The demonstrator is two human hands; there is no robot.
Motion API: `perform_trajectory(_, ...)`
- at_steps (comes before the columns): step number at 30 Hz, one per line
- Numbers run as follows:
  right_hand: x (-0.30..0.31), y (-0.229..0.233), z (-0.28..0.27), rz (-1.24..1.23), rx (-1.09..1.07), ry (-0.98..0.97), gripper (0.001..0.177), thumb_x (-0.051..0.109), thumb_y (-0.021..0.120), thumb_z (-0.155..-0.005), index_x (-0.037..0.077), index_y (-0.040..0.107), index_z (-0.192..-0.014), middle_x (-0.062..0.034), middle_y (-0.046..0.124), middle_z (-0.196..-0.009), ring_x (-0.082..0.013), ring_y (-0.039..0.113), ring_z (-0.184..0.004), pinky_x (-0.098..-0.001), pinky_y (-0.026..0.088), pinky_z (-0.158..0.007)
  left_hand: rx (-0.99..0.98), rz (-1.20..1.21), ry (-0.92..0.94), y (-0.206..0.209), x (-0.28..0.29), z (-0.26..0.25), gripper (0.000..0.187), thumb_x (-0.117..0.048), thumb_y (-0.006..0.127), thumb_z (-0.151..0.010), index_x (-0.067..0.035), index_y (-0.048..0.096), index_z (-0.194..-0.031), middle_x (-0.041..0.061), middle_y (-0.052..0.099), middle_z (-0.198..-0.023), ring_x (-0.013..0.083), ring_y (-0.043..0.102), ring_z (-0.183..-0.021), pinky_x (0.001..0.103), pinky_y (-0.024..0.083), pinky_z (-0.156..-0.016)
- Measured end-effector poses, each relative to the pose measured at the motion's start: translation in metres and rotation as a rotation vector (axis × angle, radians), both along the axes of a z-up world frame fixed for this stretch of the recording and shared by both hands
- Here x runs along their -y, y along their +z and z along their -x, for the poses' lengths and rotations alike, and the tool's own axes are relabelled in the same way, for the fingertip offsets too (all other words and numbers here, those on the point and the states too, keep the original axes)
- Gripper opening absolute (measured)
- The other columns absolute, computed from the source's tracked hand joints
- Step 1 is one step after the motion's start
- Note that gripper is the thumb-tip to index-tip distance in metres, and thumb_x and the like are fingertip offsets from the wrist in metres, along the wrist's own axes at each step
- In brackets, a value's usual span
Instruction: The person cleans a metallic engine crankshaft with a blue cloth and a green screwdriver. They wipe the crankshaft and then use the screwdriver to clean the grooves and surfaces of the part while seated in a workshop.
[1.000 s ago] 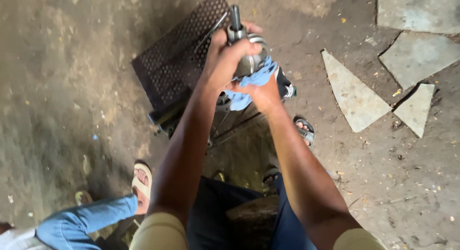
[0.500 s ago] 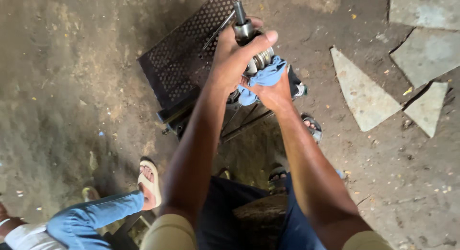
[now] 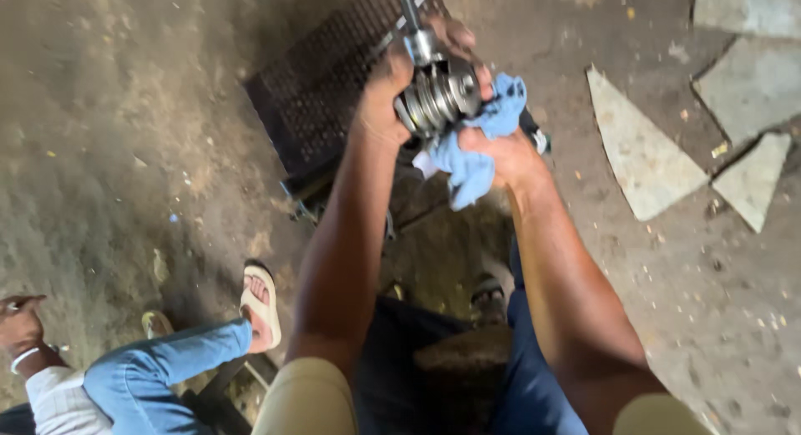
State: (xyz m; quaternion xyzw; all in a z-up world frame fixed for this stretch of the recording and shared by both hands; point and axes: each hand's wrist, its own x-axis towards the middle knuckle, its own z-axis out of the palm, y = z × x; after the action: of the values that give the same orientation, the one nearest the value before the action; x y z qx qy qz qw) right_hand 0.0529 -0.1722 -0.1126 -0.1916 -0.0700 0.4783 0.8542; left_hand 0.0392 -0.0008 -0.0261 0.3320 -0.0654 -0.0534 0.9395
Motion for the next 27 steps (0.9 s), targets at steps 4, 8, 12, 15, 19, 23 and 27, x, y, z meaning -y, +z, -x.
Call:
perform_trajectory(4, -0.007, -0.022, 0.013, -0.081, -0.059, -0.014, 0.074, 0.022, 0.092, -0.084, 0.005, 0.052, -0.144, -0.0098, 0.066, -0.126, -0.0227, 0.068, -0.113, -0.0379, 0.058, -0.097, 0.014, -0.004, -0.057, 0.0, -0.005, 0.008, 0.07, -0.044, 0.08, -0.09, -0.001, 0.051, -0.137, 0.019, 0.065, -0.128, 0.0348, 0.071, -0.113, 0.051, 0.06, -0.099)
perform_trajectory(8, -0.013, -0.027, 0.011, -0.208, -0.123, -0.08, 0.057, 0.026, 0.085, -0.092, 0.005, 0.055, -0.135, -0.0095, 0.066, -0.118, -0.0213, 0.067, -0.108, -0.0358, 0.056, -0.095, 0.038, 0.001, -0.1, 0.012, -0.002, 0.002, 0.081, -0.044, 0.082, -0.087, 0.005, 0.049, -0.143, 0.025, 0.069, -0.12, 0.0357, 0.071, -0.112, 0.048, 0.058, -0.099)
perform_trajectory(12, -0.012, -0.026, 0.023, -0.208, -0.173, -0.047, 0.042, 0.033, 0.074, -0.099, 0.003, 0.059, -0.124, -0.0132, 0.068, -0.104, -0.0233, 0.068, -0.092, -0.0346, 0.055, -0.081, 0.111, 0.079, -0.194, 0.02, 0.005, -0.008, 0.069, -0.04, 0.079, -0.089, 0.001, 0.051, -0.138, 0.027, 0.07, -0.123, 0.0357, 0.072, -0.113, 0.051, 0.06, -0.095)
perform_trajectory(15, -0.014, -0.03, 0.023, -0.224, -0.228, -0.019, 0.04, 0.039, 0.065, -0.104, 0.001, 0.062, -0.116, -0.016, 0.07, -0.094, -0.0248, 0.068, -0.079, -0.0337, 0.054, -0.071, 0.108, 0.082, -0.16, 0.022, 0.012, -0.015, 0.05, -0.035, 0.073, -0.094, -0.003, 0.055, -0.129, 0.027, 0.069, -0.123, 0.0368, 0.071, -0.112, 0.053, 0.061, -0.094)
perform_trajectory(19, -0.018, -0.039, 0.022, -0.287, -0.345, 0.048, 0.049, 0.047, 0.053, -0.111, -0.001, 0.066, -0.105, -0.0198, 0.072, -0.08, -0.0268, 0.069, -0.063, -0.0324, 0.053, -0.057, 0.149, 0.066, -0.06, 0.018, 0.021, -0.019, 0.042, -0.039, 0.063, -0.101, -0.006, 0.057, -0.127, 0.023, 0.07, -0.12, 0.0348, 0.071, -0.112, 0.046, 0.06, -0.093)
perform_trajectory(23, -0.022, -0.041, 0.022, -0.318, -0.558, 0.042, 0.045, 0.042, 0.051, -0.107, -0.001, 0.066, -0.109, -0.0209, 0.071, -0.082, -0.0265, 0.068, -0.063, -0.0334, 0.051, -0.063, 0.128, 0.113, 0.076, 0.014, 0.026, -0.016, 0.037, -0.039, 0.055, -0.109, -0.005, 0.061, -0.122, 0.019, 0.07, -0.117, 0.031, 0.069, -0.115, 0.043, 0.052, -0.108)
perform_trajectory(27, -0.022, -0.043, 0.02, -0.259, -0.553, 0.003, 0.032, 0.028, 0.052, -0.107, 0.0, 0.066, -0.113, -0.0181, 0.07, -0.082, -0.0237, 0.065, -0.061, -0.0329, 0.049, -0.065, 0.079, 0.127, 0.214, 0.012, 0.03, -0.011, 0.036, -0.038, 0.053, -0.11, -0.006, 0.064, -0.122, 0.016, 0.07, -0.119, 0.0296, 0.066, -0.119, 0.046, 0.044, -0.12)
